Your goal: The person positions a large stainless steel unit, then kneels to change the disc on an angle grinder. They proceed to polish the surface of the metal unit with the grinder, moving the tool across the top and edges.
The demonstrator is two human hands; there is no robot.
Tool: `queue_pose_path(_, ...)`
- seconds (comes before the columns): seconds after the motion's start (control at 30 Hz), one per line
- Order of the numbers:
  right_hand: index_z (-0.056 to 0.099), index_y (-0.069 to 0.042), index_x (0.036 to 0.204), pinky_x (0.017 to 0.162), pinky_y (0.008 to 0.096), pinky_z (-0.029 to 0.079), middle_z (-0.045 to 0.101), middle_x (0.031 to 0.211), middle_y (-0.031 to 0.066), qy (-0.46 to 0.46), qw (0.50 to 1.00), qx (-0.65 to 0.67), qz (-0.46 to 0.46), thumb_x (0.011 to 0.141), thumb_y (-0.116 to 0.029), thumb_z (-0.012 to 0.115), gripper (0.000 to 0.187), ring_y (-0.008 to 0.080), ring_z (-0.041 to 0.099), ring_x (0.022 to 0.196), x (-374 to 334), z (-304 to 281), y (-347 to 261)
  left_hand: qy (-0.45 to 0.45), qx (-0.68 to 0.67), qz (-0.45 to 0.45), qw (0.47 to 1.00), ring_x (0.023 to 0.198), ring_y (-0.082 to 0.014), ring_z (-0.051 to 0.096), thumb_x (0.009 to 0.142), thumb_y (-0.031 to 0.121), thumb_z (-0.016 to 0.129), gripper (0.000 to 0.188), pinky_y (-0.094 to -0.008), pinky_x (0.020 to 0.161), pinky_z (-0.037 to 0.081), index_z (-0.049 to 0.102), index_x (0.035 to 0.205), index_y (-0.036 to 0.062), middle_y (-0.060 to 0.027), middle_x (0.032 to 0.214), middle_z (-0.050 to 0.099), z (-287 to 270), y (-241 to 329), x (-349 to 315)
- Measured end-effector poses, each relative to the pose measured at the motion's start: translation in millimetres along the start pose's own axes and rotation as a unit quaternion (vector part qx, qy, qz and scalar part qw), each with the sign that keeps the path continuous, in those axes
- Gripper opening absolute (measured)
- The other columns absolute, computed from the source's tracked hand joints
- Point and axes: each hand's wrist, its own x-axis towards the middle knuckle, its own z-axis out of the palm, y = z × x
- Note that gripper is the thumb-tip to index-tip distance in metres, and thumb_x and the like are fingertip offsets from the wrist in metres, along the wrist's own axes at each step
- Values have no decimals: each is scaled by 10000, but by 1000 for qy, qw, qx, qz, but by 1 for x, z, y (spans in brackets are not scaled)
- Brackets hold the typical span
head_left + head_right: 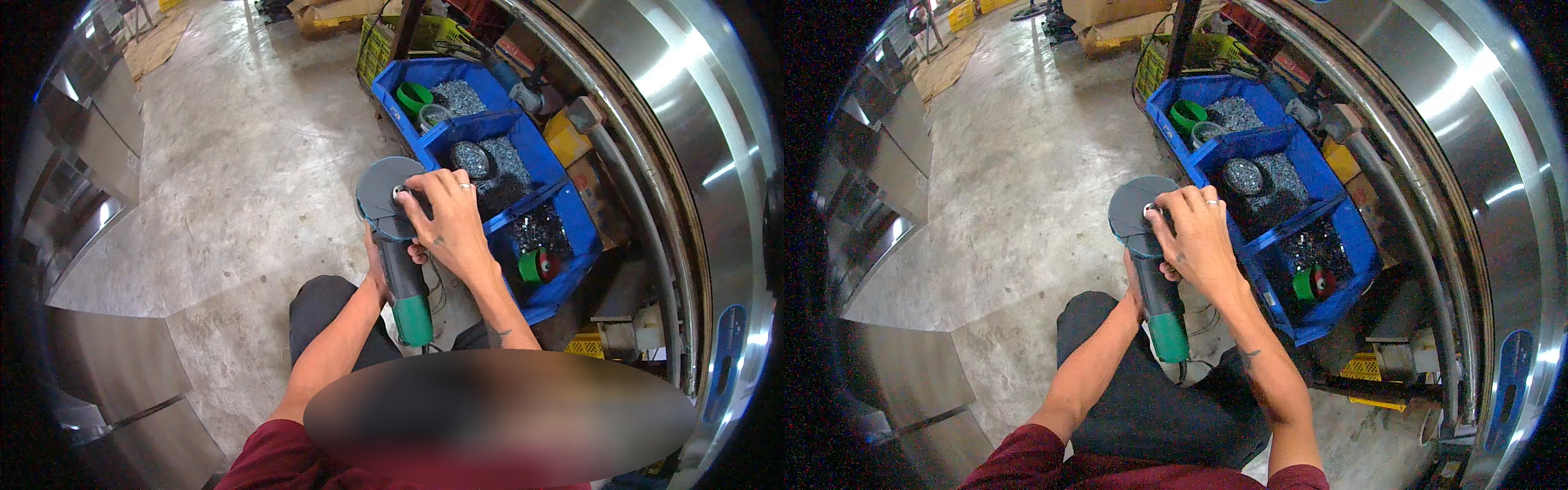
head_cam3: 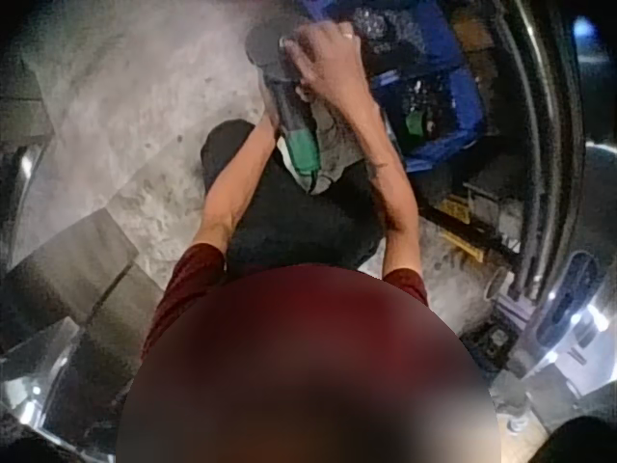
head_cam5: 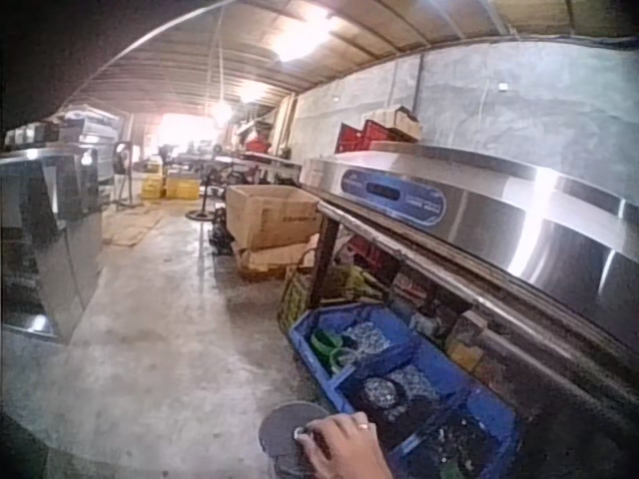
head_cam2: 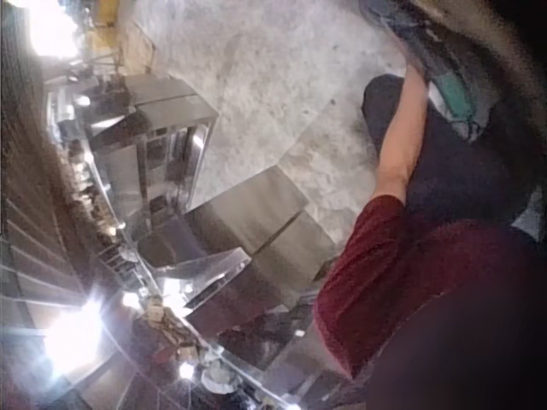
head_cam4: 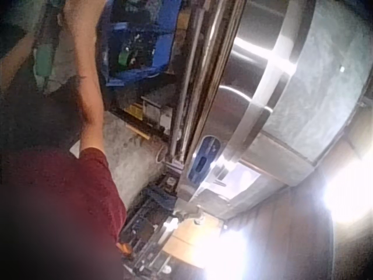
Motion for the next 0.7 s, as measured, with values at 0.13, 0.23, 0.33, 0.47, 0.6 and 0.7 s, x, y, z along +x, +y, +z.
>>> queue_pose_path(0.13, 721, -65, 1063, 957, 445, 431, 711, 1224, 74, -58, 996, -10, -63, 842, 15, 705, 235, 303, 568, 1107, 1, -5, -2, 4, 14, 11, 1000, 640, -154, 608, 930, 893, 389, 882, -301, 593, 524, 620, 1215, 92, -84, 841, 623, 6, 0, 1)
queue_pose_path(0.23, 704, -63, 1034, 948, 472, 423, 703, 1311, 70, -14, 996, 74, -52, 726, 25, 694, 321, 332, 569, 1145, 4, -12, 3, 15, -7, 7, 1000, 630, -149, 617, 939, 884, 386, 861, -291, 575, 533, 623, 1183, 92, -78, 826, 624, 9, 0, -2)
queue_pose_path(0.33, 723, -59, 1062, 935, 474, 433, 694, 1164, 97, -4, 999, 33, -15, 857, -67, 741, 206, 338, 566, 1092, 4, -9, 1, 1, -20, -4, 1000, 634, -148, 628, 949, 870, 385, 836, -290, 570, 539, 618, 1186, 103, -76, 834, 630, 10, 2, -4)
queue_pose_path(0.47, 736, -26, 1079, 904, 446, 456, 683, 1065, 105, -9, 999, -45, -29, 940, -186, 774, 215, 312, 574, 1028, 1, 1, -7, -48, 16, 4, 999, 664, -145, 635, 961, 848, 384, 806, -295, 579, 542, 619, 1233, 126, -78, 866, 640, 8, 4, -2)
queue_pose_path(0.6, 738, -51, 1059, 897, 451, 446, 684, 1047, 86, -18, 995, -98, -32, 935, -211, 772, 205, 304, 582, 1010, 0, 5, -11, -3, 46, 27, 999, 687, -158, 642, 960, 849, 364, 816, -307, 590, 546, 616, 1249, 130, -75, 866, 643, 7, 3, -3)
queue_pose_path(0.7, 728, -58, 1035, 883, 444, 460, 686, 1034, 79, 0, 986, -163, -47, 927, -172, 768, 162, 300, 596, 997, 1, 7, -12, 0, 24, 18, 1000, 695, -173, 634, 950, 859, 357, 848, -325, 606, 536, 607, 1264, 111, -79, 888, 638, 4, 2, -4)
